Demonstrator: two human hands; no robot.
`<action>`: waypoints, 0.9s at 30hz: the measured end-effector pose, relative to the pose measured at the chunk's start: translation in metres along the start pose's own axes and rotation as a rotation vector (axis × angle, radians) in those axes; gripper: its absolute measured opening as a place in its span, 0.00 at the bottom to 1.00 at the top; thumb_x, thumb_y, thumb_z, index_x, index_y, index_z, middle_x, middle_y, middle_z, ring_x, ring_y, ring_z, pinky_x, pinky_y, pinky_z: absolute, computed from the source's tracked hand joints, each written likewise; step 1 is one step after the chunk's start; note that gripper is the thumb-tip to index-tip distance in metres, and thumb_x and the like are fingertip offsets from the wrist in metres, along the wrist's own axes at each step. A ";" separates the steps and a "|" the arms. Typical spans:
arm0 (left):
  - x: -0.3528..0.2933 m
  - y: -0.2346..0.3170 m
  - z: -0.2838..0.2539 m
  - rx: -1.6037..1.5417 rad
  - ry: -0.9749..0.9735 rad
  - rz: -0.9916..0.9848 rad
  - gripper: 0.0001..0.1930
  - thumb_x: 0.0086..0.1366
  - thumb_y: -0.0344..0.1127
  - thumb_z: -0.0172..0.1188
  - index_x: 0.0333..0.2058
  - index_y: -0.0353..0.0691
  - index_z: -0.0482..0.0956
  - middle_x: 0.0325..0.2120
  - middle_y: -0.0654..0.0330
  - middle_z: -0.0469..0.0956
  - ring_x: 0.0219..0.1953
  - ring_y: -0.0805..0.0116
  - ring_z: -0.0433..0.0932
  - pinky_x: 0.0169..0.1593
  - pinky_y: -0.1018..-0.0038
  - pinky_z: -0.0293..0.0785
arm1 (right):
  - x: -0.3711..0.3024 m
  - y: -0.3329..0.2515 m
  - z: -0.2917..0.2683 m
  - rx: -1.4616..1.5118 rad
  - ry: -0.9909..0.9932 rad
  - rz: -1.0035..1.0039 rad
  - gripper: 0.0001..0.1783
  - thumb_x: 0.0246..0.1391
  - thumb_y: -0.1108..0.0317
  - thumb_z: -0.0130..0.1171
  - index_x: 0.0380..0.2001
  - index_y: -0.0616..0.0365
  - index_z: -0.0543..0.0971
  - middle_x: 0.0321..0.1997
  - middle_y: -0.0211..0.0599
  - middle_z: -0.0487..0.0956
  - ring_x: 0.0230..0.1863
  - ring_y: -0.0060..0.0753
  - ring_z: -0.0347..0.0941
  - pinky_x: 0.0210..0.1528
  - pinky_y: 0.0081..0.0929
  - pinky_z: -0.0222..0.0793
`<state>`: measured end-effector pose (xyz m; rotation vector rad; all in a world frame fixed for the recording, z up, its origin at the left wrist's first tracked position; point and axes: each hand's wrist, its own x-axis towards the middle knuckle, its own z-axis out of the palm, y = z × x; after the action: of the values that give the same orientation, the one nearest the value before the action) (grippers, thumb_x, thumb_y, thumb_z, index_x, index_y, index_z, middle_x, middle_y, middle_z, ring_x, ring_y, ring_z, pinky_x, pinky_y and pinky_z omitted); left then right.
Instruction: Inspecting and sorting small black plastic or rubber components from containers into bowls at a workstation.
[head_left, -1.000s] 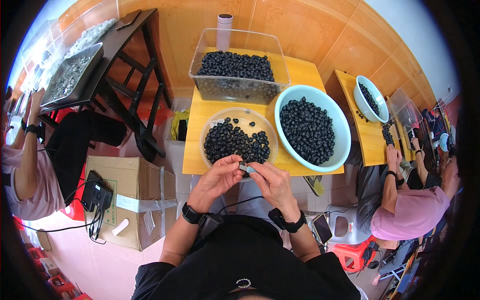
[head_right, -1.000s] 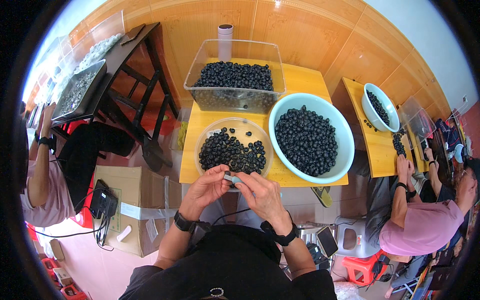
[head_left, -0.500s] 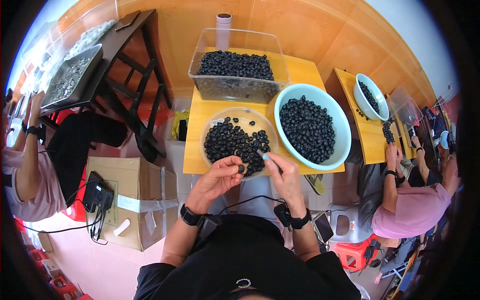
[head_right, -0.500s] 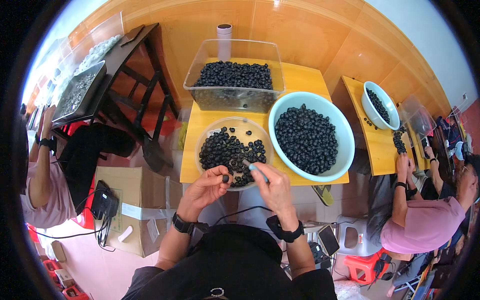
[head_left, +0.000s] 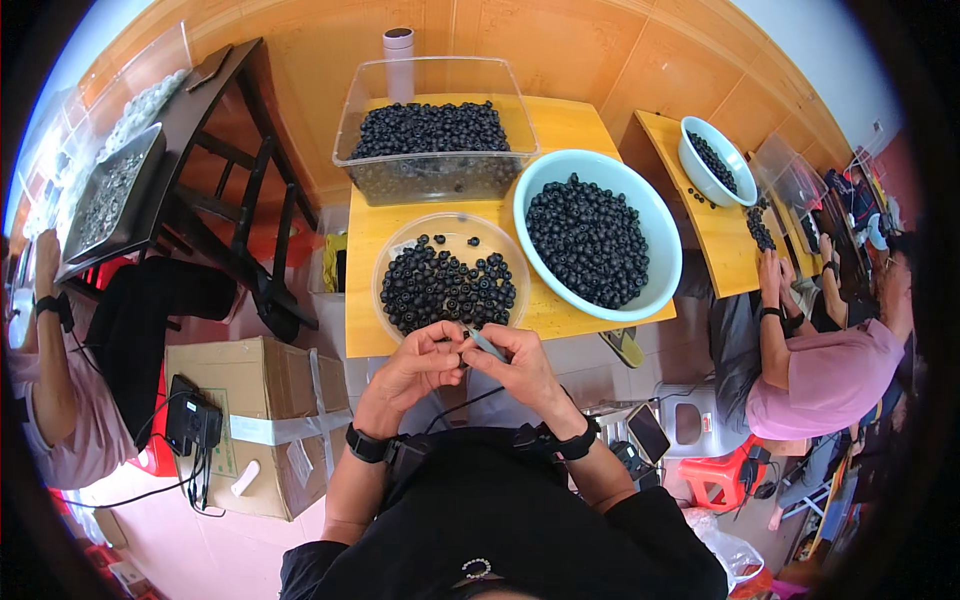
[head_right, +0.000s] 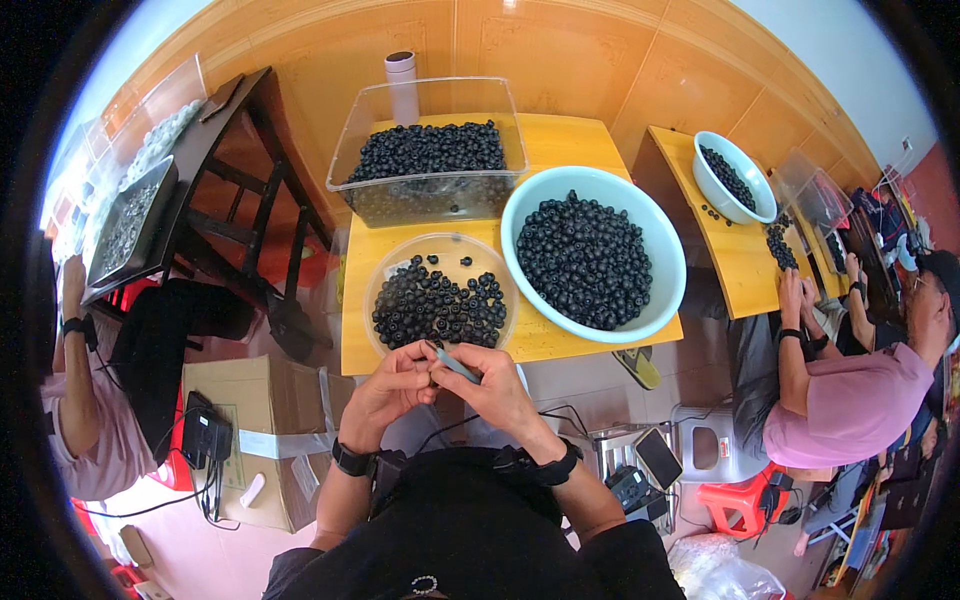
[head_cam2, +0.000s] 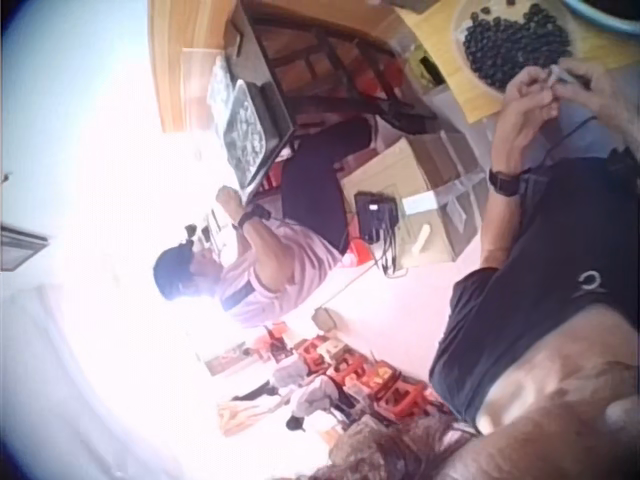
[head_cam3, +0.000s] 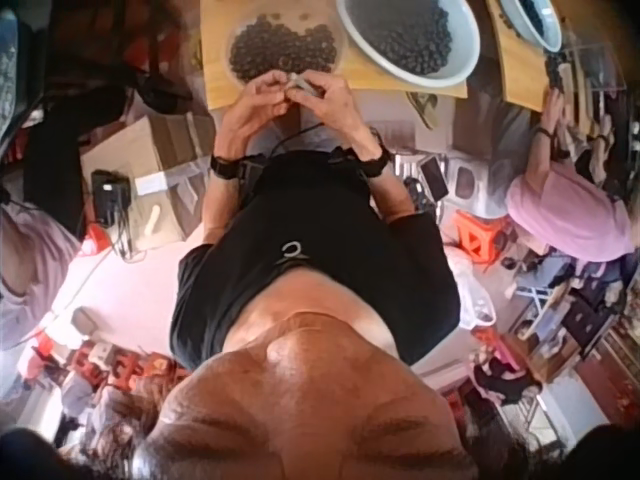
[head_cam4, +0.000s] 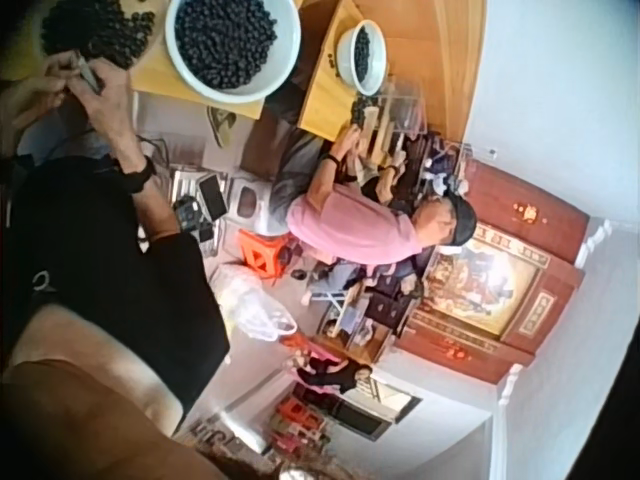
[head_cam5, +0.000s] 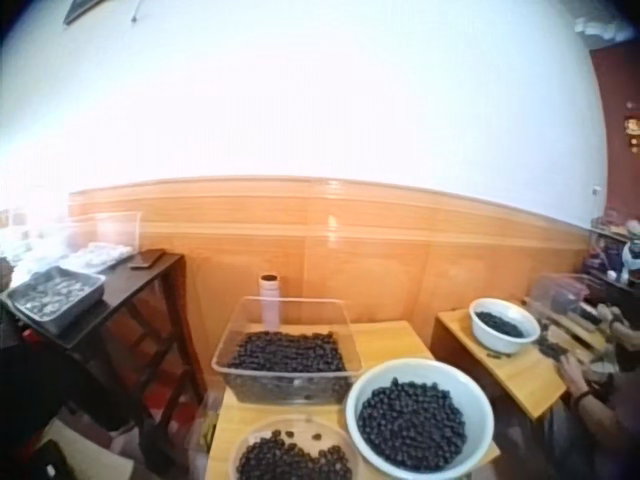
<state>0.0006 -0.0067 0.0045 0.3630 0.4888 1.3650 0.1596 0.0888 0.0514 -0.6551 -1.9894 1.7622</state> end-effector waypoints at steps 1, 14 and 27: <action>0.001 -0.001 -0.001 -0.001 -0.004 -0.007 0.13 0.56 0.25 0.59 0.41 0.39 0.69 0.33 0.61 0.75 0.30 0.74 0.77 0.34 0.80 0.76 | -0.002 -0.001 0.000 -0.001 0.007 0.002 0.09 0.46 0.70 0.63 0.31 0.62 0.79 0.24 0.29 0.75 0.25 0.18 0.68 0.27 0.20 0.63; 0.006 0.004 0.007 0.311 0.319 0.025 0.11 0.59 0.30 0.59 0.41 0.40 0.73 0.34 0.60 0.78 0.31 0.75 0.78 0.34 0.79 0.78 | 0.014 0.004 -0.056 -0.352 0.298 -0.105 0.16 0.41 0.69 0.66 0.36 0.61 0.79 0.23 0.27 0.75 0.24 0.15 0.67 0.27 0.18 0.65; 0.045 -0.015 -0.001 1.287 0.435 0.299 0.08 0.51 0.23 0.59 0.32 0.33 0.78 0.26 0.53 0.79 0.27 0.66 0.79 0.34 0.73 0.75 | 0.005 0.029 -0.103 -0.799 0.756 -0.178 0.10 0.47 0.74 0.59 0.34 0.66 0.78 0.27 0.41 0.75 0.26 0.34 0.70 0.32 0.28 0.64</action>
<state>0.0186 0.0353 -0.0093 1.2212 1.7296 1.2494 0.2182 0.1774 0.0355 -1.1213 -2.0111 0.4175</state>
